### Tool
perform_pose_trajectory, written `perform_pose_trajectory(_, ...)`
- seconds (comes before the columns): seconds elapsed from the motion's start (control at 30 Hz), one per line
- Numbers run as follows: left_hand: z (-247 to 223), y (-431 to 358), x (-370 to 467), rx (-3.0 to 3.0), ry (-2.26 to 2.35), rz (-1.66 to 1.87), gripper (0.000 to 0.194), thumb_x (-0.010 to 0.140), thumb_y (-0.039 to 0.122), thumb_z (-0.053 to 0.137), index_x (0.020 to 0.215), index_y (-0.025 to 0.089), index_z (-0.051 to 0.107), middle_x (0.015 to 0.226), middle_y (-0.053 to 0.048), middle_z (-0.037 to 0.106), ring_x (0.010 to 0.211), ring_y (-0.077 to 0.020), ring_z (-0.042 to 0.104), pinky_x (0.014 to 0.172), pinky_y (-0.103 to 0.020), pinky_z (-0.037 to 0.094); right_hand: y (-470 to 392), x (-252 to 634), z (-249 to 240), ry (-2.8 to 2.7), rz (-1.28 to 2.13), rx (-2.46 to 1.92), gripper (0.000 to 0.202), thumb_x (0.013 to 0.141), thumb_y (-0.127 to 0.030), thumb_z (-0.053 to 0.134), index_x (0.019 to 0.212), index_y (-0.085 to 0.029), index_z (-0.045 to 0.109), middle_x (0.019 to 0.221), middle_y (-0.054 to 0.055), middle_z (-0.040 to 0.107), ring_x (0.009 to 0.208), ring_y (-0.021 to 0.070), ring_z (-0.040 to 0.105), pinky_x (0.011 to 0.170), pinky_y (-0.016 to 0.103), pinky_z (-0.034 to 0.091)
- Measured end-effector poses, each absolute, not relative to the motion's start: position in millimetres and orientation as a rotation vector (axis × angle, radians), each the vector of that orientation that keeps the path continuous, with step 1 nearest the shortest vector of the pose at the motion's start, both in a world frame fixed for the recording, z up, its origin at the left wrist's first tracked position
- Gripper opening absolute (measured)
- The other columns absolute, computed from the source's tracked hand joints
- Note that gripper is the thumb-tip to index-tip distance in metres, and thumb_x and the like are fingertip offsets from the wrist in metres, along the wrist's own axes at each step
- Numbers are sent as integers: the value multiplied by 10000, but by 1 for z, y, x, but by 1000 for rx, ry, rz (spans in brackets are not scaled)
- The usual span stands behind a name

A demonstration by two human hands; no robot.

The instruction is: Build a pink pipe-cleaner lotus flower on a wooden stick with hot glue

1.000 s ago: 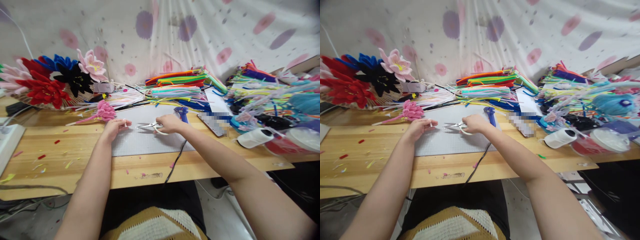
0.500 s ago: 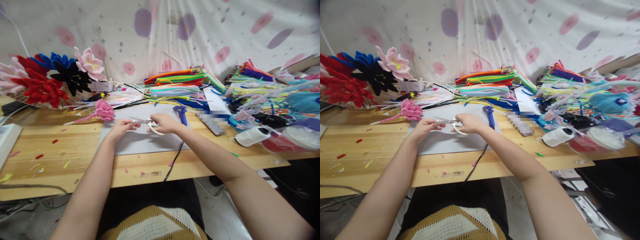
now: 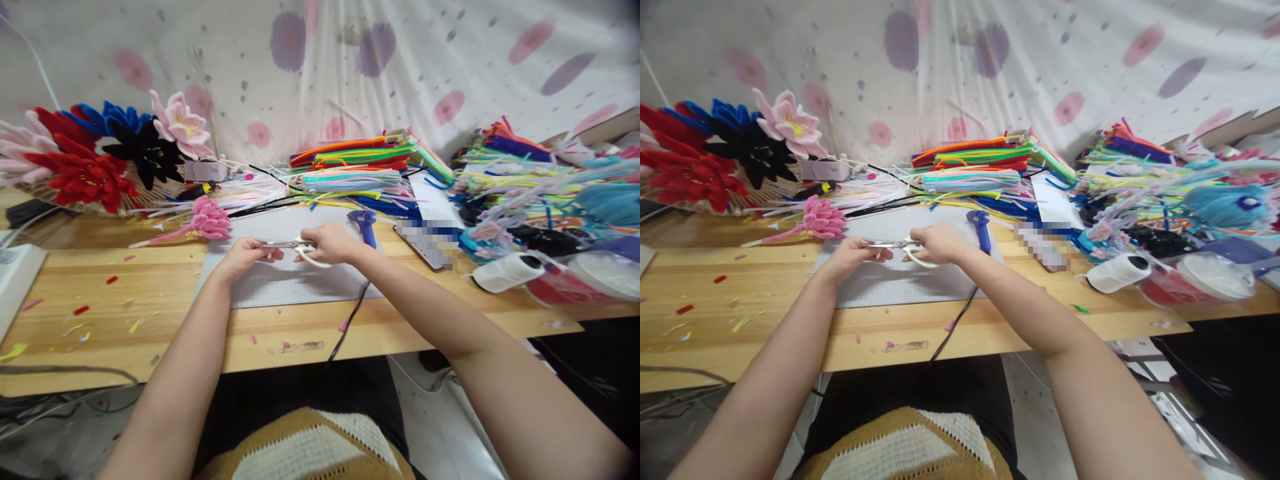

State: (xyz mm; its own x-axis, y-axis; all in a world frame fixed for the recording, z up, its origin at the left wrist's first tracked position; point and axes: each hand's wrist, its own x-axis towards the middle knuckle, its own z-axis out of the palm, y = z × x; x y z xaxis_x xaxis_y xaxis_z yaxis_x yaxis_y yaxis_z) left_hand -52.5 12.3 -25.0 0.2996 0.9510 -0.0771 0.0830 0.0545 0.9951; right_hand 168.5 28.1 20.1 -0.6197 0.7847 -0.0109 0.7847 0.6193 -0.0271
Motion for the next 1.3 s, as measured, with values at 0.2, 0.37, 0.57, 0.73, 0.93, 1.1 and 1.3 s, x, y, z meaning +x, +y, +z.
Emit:
perform_pose_trajectory(0.2,-22,11,-53,1370,1090,910,305,597,401,685,727,125,694,783,-107,702,726,-189,638,702,-300,485,31,175,18,-2825,18,-1378,569,725,-698,378,878,-195,595,764,68,660,692,175,569,552,246,209)
perform_pose_trajectory(0.37,-23,12,-56,1401,1098,880,270,636,386,661,734,139,707,797,-95,703,725,-171,628,719,-284,479,34,180,12,-2702,70,-1399,542,765,-665,351,898,-191,579,819,62,661,719,174,580,553,242,231)
perform_pose_trajectory(0.57,-22,14,-67,1266,1011,1068,185,631,316,665,668,138,699,729,-83,696,703,-169,630,713,-299,493,38,180,-2,-2793,59,-1459,556,690,-654,491,941,-163,564,924,113,641,841,228,577,619,266,305)
perform_pose_trajectory(0.73,-16,14,-70,1029,899,1294,113,633,249,646,636,137,663,684,-54,679,712,-175,644,717,-330,513,35,177,-5,-2841,40,-1376,586,689,-660,481,970,-152,559,945,135,630,868,247,567,665,291,335)
perform_pose_trajectory(0.93,-19,20,-66,829,917,1364,108,733,208,555,704,143,636,769,-39,683,801,-139,641,769,-285,504,38,179,-7,-2643,228,-1547,505,732,-614,460,972,-180,553,963,94,633,841,210,570,655,272,349)
perform_pose_trajectory(1.1,-22,22,-55,754,956,1369,150,775,196,501,736,141,635,856,-56,680,863,-140,632,770,-271,491,42,192,-19,-2372,144,-1848,454,742,-530,479,944,-136,581,976,133,611,901,239,550,721,295,379)
perform_pose_trajectory(1.3,-34,19,-25,788,1046,1373,124,694,232,599,696,118,647,880,-98,675,892,-187,621,798,-328,473,42,196,-20,-2074,44,-1852,506,646,-336,611,1066,-65,535,1090,185,537,1034,277,472,881,359,350)
